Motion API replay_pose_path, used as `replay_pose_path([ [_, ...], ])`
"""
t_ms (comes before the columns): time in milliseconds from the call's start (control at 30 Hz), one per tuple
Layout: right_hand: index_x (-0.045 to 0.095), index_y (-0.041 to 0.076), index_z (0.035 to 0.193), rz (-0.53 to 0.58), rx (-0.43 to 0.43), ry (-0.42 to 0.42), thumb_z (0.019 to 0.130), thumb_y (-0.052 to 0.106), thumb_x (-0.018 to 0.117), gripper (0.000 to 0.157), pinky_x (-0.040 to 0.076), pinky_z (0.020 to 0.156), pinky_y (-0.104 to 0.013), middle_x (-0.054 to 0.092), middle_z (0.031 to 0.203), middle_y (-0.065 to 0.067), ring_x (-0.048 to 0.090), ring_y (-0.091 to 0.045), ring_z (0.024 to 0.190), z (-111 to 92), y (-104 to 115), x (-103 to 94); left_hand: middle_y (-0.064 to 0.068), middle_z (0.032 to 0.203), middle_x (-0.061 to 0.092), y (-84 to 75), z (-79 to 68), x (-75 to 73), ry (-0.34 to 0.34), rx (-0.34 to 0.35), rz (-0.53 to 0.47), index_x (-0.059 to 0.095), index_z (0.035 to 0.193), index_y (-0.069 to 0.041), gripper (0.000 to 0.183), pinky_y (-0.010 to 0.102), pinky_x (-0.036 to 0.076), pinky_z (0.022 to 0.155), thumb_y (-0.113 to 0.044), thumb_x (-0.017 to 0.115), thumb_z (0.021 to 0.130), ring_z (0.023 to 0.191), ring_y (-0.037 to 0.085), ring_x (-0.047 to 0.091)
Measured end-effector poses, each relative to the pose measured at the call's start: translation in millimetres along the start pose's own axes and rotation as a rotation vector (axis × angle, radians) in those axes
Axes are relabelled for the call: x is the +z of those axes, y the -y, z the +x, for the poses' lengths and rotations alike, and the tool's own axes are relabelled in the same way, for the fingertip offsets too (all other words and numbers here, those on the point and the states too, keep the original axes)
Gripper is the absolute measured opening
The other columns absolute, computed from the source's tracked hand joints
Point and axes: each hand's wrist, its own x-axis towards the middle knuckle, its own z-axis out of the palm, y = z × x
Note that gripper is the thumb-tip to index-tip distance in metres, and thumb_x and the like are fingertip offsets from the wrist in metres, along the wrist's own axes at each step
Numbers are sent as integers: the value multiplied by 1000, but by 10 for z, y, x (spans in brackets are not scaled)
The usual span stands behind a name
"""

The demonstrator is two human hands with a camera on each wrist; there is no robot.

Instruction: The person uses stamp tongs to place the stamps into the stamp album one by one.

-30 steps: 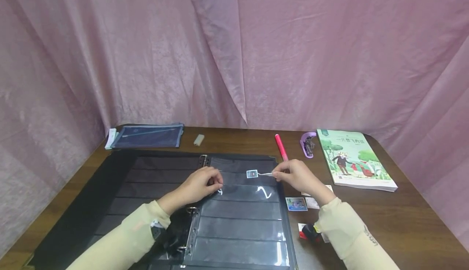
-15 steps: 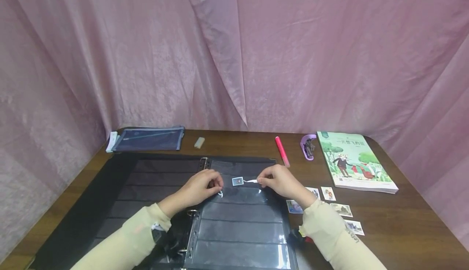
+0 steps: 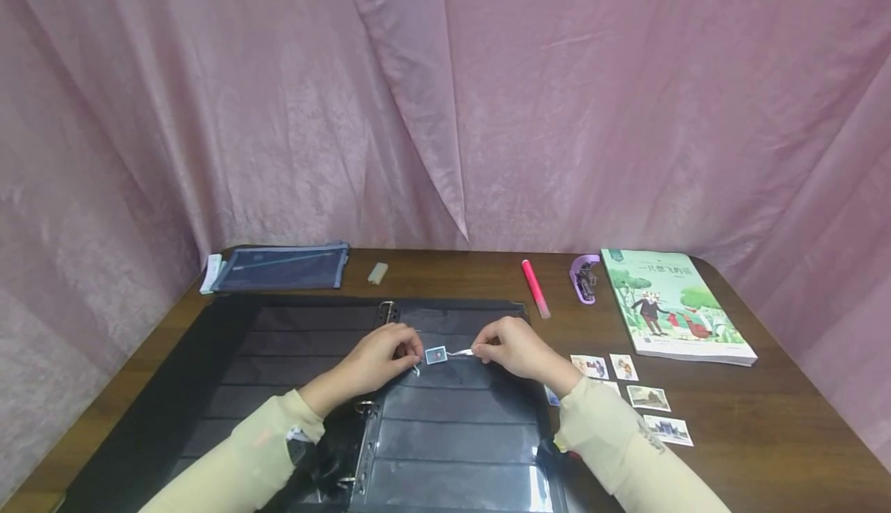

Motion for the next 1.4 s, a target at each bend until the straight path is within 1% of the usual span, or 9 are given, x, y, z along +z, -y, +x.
replay_pose_path([
  [200,70,10,79,13,-9,43,83,16,61,11,38,53,-19,62,62,2,47,-2,58,37,33,-2,-11,71,53,3,-8,-6,-15,3,1,60,77,-22,8,18,37,64,-18,66,79,70,4,46],
  [367,70,11,79,9,-30,113,82,16,62,10,35,51,-17,63,61,0,44,0,55,88,28,-62,-11,71,53,3,-11,-8,-12,-1,-6,61,77,-22,7,18,37,64,-18,66,79,70,4,46],
  [567,69,8,78,11,-62,184,81,14,62,10,37,53,-16,64,63,0,51,0,56,136,-3,-161,-12,72,52,1,-8,-2,-3,-7,-8,61,77,-23,7,18,37,64,-18,66,79,70,3,46],
  [700,69,9,76,-6,-55,166,80,14,63,9,39,54,-16,64,62,2,52,0,57,149,-15,-208,-11,72,53,8,0,5,-2,-9,-2,61,77,-22,6,18,37,64,-19,66,80,71,3,46],
  [767,69,10,77,-8,-43,152,81,15,64,9,38,52,-16,62,60,3,49,1,56,149,-14,-220,-11,72,53,1,5,6,-1,-12,0,61,77,-22,6,18,37,65,-20,66,80,71,4,46],
  [933,70,10,79,-4,-64,131,82,17,63,10,36,50,-16,61,61,6,45,1,55,164,5,-211,-12,72,52,-13,11,1,5,-19,3,60,77,-23,6,19,37,65,-20,66,80,71,4,46],
  [1067,70,10,81,-9,-59,115,82,18,63,11,40,52,-17,63,63,4,47,1,56,164,14,-207,-12,72,52,-8,14,16,3,-15,6,60,77,-23,7,18,37,64,-20,66,80,71,4,46],
  [1200,70,9,85,13,-37,114,82,17,62,11,44,53,-19,66,68,-1,54,-4,59,131,18,-267,-12,72,51,7,7,31,-2,-14,11,59,77,-24,8,18,37,64,-20,66,80,71,3,45],
  [1400,70,11,86,-4,-8,100,82,20,63,12,36,50,-20,66,68,-3,46,-3,54,66,43,-423,-13,71,50,35,-12,43,-5,-17,3,59,76,-24,9,17,36,63,-20,67,79,70,2,44],
])
